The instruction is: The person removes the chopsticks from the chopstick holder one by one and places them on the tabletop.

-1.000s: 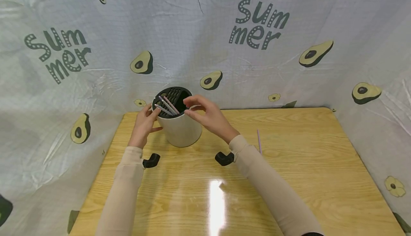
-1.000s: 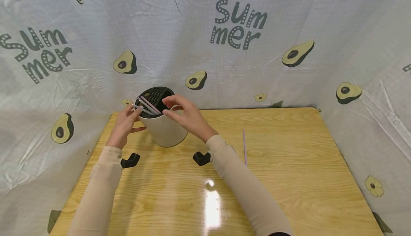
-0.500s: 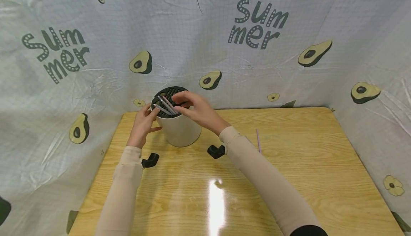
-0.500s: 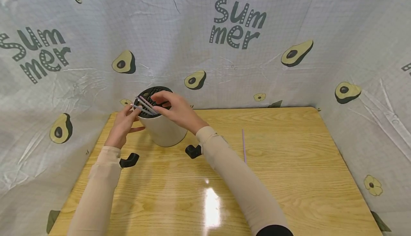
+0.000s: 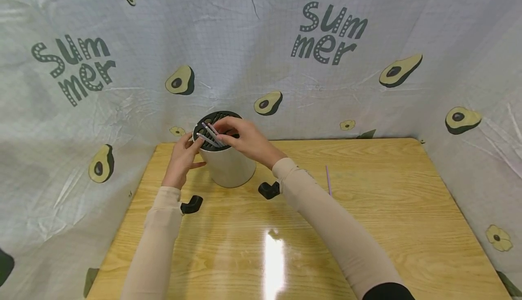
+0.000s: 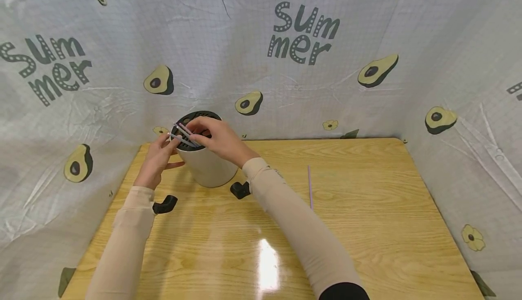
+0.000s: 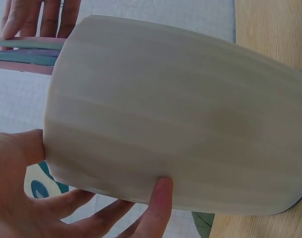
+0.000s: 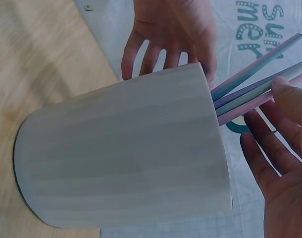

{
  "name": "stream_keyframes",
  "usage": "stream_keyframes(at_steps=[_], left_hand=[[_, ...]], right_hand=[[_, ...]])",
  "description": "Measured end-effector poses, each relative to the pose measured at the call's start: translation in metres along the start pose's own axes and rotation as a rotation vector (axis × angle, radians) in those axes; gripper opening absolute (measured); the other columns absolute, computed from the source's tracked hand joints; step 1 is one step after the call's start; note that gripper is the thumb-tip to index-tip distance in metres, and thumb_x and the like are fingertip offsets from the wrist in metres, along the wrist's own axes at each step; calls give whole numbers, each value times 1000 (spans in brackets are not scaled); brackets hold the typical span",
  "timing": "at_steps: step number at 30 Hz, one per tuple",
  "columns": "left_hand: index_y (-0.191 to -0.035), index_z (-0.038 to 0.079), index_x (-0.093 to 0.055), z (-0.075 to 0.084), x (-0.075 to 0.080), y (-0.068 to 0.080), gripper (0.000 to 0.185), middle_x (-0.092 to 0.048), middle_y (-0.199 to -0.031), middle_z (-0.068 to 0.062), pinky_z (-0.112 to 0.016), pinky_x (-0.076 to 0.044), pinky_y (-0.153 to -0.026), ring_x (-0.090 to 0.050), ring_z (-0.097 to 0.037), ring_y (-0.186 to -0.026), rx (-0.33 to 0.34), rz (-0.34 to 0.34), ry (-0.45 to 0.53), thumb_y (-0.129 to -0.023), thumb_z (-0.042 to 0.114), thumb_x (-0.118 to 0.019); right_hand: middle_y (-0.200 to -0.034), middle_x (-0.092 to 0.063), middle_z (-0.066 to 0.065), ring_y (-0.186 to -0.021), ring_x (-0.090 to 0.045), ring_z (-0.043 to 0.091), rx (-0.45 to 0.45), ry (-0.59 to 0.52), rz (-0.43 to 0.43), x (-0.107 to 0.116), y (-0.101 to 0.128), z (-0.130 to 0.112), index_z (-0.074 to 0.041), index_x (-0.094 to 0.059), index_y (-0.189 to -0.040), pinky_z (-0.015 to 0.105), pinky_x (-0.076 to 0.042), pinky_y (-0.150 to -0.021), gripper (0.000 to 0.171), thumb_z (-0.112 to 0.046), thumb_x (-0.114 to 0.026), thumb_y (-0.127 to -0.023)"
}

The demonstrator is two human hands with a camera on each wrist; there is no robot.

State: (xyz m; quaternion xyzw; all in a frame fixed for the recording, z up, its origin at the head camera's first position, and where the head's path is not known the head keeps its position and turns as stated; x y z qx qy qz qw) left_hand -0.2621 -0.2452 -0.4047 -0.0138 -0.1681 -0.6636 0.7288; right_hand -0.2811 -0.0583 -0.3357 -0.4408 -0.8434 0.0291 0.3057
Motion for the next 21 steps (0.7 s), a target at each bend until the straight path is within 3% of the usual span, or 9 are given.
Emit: stream_keyframes(at_steps=[9,21], left_hand=[[-167,18,-25,0,-1,0,67,-31,-170,-18,-60,-51,-108,-40,-41,-150,11,-1,7,-110,42,-49],[-166,17,-28,-1,0,-2,66,-35,-168,-18,-58,-53,-105,-43,-40,-147,-2,2,-13,-109,43,-49]], right_hand=[[-119,-72,1,-110,-68,12,-55,47,-23,-2,3,6,-13,-70,-122,27,-56,-98,20,-19,-65,-103],[-116,-74,1,-105,-69,12,-26,113,-16,-3,2,12,-14,-70,-118,25,-58,-91,16,-17,-65,-103]])
Point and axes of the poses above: each hand's wrist, its own y-axis away from the middle knuckle, its own x-axis out of the back of the hand, z = x × y, the point moved 7 cm from there along -y, towards the middle knuckle
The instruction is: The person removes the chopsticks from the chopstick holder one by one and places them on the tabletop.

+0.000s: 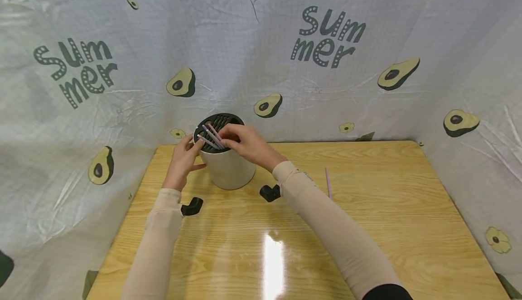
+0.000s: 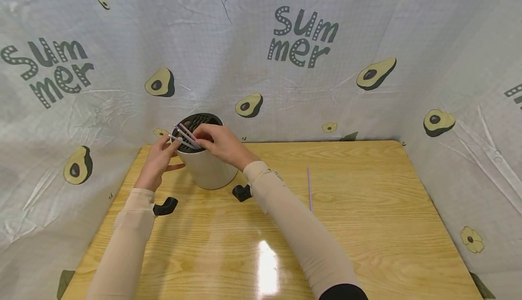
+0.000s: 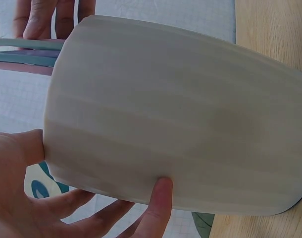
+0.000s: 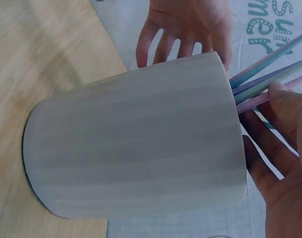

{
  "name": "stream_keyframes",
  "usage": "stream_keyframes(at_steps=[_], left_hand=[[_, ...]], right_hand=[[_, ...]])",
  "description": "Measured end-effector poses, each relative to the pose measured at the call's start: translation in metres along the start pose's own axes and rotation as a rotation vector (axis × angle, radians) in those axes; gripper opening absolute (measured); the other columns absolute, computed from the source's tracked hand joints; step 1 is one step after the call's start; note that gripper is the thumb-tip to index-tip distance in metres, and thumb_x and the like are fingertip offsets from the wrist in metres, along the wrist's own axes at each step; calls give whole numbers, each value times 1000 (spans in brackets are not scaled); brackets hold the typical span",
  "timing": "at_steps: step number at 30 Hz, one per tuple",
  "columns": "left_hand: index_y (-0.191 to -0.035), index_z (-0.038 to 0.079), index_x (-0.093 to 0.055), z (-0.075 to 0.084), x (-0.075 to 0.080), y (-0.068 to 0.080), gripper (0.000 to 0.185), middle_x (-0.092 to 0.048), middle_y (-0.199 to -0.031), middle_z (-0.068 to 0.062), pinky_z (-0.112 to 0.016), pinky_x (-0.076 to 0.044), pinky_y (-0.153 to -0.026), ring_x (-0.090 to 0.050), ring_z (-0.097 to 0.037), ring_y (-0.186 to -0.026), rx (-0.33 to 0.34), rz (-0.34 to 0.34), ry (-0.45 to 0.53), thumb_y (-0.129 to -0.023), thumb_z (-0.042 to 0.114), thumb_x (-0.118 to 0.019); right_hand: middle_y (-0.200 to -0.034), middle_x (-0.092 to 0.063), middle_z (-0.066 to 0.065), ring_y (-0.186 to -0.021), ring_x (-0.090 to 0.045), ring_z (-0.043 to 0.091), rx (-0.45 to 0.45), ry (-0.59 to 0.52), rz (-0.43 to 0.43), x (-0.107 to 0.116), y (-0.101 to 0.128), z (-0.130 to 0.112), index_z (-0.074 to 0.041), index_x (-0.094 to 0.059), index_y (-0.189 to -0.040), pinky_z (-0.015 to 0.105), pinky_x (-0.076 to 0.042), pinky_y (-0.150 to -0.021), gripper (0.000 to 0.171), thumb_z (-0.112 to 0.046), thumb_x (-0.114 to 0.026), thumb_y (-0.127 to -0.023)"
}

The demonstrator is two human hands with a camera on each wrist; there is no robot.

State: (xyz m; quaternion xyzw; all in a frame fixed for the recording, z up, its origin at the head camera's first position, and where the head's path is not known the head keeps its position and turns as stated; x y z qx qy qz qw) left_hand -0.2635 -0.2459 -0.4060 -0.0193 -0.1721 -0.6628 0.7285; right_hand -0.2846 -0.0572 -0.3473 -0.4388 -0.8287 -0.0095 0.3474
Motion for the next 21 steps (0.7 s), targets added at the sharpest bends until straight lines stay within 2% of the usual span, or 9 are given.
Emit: stream_keyframes(at_steps=[11,21], left_hand=[[-166,19,-27,0,0,1,66,-34,-169,-16,-60,-51,-108,-42,-40,-148,-3,-6,0,-109,45,-49],[-166,17,-29,-1,0,1,65,-35,-168,-18,-62,-51,-108,-42,-41,-147,-8,-6,7,-110,44,-49]], right_hand=[[-119,-72,4,-108,-69,14,38,2,34,4,-1,-8,-11,-69,-121,25,-58,-94,19,-15,-61,-105],[-123,-73,6,-108,-69,15,115,-39,123,17,-1,-23,-9,-68,-125,26,-59,-91,22,-15,-60,-106]])
Point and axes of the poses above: each hand's wrist, its own y-axis away from the middle knuckle, its own x-axis out of the back of the hand, z = x × y, the point moved 7 cm from there along -y, towards the middle knuckle
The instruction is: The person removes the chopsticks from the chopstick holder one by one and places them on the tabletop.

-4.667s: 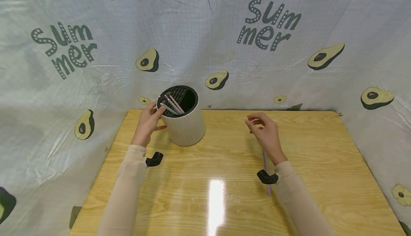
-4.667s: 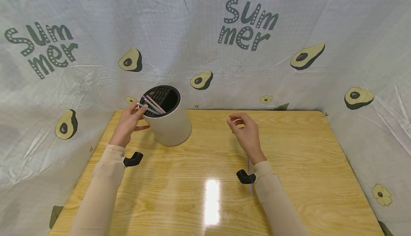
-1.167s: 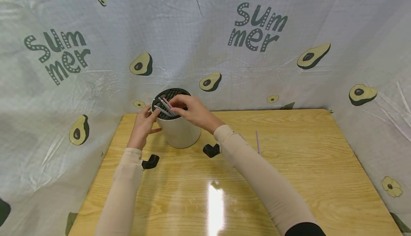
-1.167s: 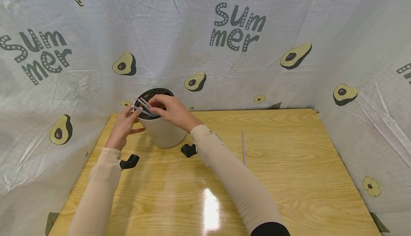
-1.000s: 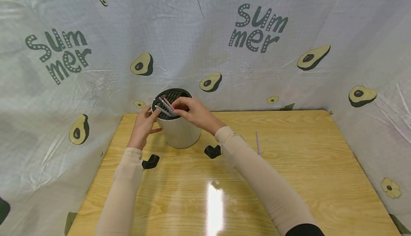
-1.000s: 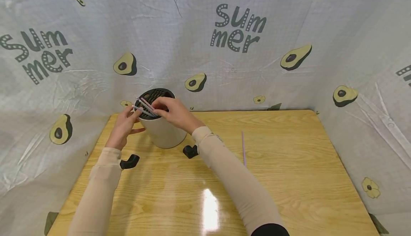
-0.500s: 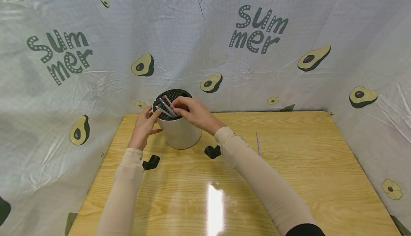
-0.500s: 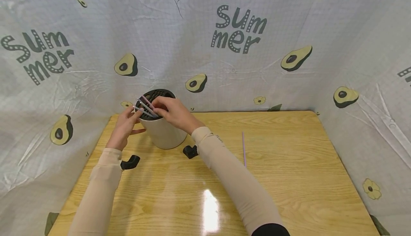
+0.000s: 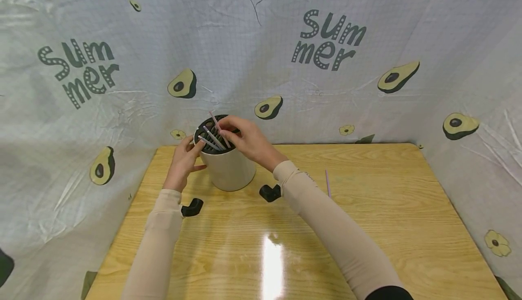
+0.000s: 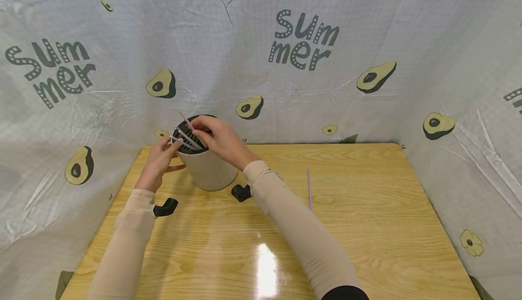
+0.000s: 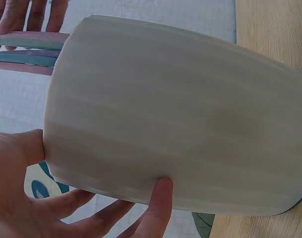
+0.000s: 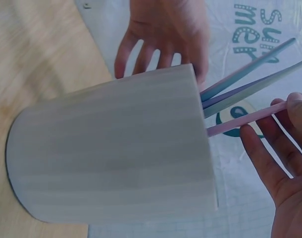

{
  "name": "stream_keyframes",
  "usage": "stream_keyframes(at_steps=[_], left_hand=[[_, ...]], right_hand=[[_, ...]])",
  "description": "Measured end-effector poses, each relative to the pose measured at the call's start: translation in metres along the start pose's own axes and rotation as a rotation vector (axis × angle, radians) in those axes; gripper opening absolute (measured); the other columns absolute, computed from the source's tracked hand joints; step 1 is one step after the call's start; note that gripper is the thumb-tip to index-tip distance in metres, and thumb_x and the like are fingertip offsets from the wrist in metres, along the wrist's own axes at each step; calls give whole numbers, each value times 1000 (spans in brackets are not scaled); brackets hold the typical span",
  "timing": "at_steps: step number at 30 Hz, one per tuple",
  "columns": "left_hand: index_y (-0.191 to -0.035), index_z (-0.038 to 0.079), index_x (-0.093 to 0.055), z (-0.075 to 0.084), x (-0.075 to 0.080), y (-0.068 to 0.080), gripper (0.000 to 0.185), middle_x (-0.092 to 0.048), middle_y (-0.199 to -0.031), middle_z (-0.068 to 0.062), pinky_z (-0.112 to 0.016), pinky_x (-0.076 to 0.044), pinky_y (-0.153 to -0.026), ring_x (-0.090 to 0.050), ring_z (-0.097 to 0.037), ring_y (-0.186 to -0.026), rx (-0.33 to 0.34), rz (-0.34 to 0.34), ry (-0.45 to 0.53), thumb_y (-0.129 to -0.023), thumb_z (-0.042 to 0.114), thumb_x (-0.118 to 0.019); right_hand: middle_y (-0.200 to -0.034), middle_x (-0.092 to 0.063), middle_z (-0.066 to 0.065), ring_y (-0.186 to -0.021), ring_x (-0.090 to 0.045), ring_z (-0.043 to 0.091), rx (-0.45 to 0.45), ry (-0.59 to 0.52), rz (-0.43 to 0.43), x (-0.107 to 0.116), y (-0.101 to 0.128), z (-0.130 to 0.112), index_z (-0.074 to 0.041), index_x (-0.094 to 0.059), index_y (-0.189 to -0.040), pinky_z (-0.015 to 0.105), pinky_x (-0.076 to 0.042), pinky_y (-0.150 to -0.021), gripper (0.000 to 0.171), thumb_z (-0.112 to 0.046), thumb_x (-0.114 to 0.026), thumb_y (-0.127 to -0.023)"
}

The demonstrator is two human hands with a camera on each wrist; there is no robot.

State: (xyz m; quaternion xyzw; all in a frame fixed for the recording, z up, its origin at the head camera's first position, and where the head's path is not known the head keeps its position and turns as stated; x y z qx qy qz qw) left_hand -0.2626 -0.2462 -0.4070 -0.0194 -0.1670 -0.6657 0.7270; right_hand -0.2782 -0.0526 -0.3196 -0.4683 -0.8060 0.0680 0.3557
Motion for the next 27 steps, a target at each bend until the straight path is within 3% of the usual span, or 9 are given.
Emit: stream_keyframes(at_steps=[8,20,27], left_hand=[[-166,17,-29,1,-1,0,65,-34,-168,-18,-62,-51,-107,-41,-41,-148,1,8,-1,-109,43,-49],[-166,18,-28,1,-1,1,65,-34,-168,-18,-62,-51,-107,-41,-42,-149,1,7,-7,-110,43,-49],[-167,18,-26,1,-2,1,66,-33,-169,-18,-61,-51,-107,-41,-42,-148,3,5,-4,-110,43,-47]], right_hand=[[-123,-73,13,-110,-70,19,63,-13,65,11,-2,-11,-6,-68,-125,27,-60,-90,23,-14,-60,-106],[-118,-74,9,-106,-71,16,149,23,144,23,-4,-34,-7,-69,-123,23,-59,-89,21,-13,-62,-105],[-118,-74,8,-108,-70,15,165,5,148,29,-6,-43,-7,-69,-122,21,-59,-90,20,-14,-62,-105]])
Point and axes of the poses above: each hand's wrist, its own y-axis away from the middle knuckle, its own x-axis out of the back of the hand, z = x × y, the point moved 7 cm from there along -y, towards the middle knuckle
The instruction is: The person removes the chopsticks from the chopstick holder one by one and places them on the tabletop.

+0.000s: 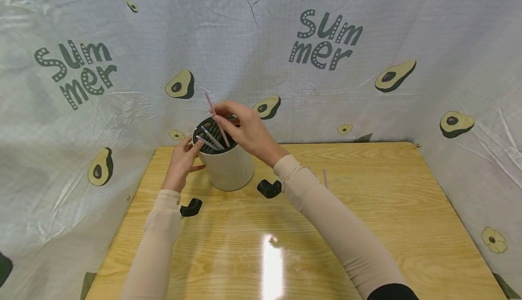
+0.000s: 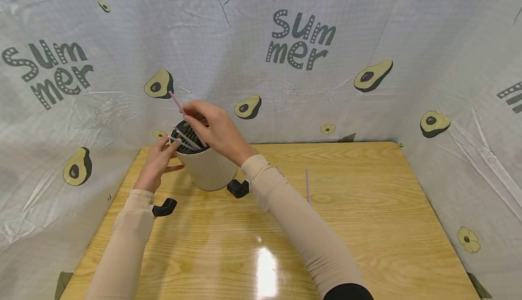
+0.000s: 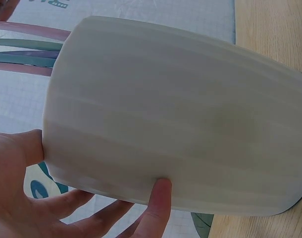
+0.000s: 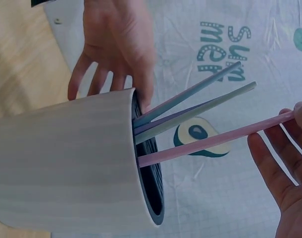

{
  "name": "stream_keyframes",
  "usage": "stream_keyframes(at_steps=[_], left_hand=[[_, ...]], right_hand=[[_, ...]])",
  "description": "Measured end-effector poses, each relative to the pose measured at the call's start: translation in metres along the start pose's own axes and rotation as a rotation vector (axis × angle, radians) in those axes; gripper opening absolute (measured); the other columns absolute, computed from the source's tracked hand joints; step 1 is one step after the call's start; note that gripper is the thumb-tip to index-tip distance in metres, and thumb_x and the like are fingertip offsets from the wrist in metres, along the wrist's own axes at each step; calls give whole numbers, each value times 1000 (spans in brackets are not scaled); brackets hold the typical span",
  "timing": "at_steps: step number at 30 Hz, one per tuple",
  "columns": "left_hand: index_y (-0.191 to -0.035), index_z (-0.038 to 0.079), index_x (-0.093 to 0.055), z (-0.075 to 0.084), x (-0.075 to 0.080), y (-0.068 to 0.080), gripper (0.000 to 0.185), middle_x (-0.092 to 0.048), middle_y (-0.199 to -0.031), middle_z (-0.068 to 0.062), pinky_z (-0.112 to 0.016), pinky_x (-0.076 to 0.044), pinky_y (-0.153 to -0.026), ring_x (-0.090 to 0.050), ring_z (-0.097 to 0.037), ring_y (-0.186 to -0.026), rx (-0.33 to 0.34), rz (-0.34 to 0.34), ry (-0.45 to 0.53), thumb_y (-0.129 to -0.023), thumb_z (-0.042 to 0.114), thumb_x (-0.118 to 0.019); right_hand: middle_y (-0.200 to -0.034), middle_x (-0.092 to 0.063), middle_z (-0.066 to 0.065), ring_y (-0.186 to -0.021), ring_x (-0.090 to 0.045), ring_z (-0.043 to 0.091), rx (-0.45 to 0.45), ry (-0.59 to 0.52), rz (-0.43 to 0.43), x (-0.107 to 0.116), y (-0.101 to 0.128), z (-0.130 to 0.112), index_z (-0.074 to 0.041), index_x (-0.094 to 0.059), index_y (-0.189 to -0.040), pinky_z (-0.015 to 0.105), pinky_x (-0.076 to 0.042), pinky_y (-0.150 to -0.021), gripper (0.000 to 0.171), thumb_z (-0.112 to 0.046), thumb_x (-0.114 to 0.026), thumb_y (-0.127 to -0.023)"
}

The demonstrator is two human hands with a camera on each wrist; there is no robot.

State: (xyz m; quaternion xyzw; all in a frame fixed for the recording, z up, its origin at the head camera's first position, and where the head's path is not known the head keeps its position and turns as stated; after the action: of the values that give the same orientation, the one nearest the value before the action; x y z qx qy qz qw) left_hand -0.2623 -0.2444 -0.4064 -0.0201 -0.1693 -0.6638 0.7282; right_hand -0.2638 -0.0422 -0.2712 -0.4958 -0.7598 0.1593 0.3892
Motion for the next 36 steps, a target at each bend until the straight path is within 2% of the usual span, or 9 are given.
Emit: stream_keyframes(at_steps=[7,21,30,36], left_hand=[[-167,19,-26,1,1,0,65,-33,-169,-18,-61,-51,-107,-41,-42,-149,2,5,0,-110,43,-47],[-166,19,-28,0,1,1,65,-34,-169,-17,-61,-51,-108,-41,-42,-149,-4,12,-2,-110,44,-48],[-167,21,-26,-1,0,1,66,-33,-169,-16,-61,-50,-108,-42,-41,-148,-6,11,3,-109,45,-48],[-167,20,-25,-1,0,0,66,-34,-169,-16,-61,-50,-108,-43,-40,-148,0,7,8,-110,45,-47]], right_hand=[[-119,-74,13,-109,-71,18,12,-18,16,8,-2,-7,-4,-69,-124,23,-60,-89,21,-12,-62,-105],[-118,-74,12,-107,-71,18,33,-88,139,36,-3,-23,-3,-69,-123,28,-61,-88,22,-11,-64,-104],[-112,-74,14,-96,-70,17,65,-87,194,53,3,-27,-1,-69,-121,33,-62,-80,20,-9,-64,-103],[-113,-74,11,-94,-69,16,41,-77,214,59,15,-21,-3,-70,-123,36,-62,-78,22,-10,-65,-103]])
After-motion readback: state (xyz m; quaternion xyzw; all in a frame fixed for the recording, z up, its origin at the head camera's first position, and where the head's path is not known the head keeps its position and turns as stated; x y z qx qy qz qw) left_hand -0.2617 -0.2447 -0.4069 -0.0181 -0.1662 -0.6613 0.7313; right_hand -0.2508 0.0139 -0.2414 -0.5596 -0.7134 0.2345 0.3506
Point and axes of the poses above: each hand's wrist, its own y-axis away from the middle knuckle, its own x-axis out of the back of the hand, z = x × y, the point moved 7 cm from there along -y, towards the middle knuckle
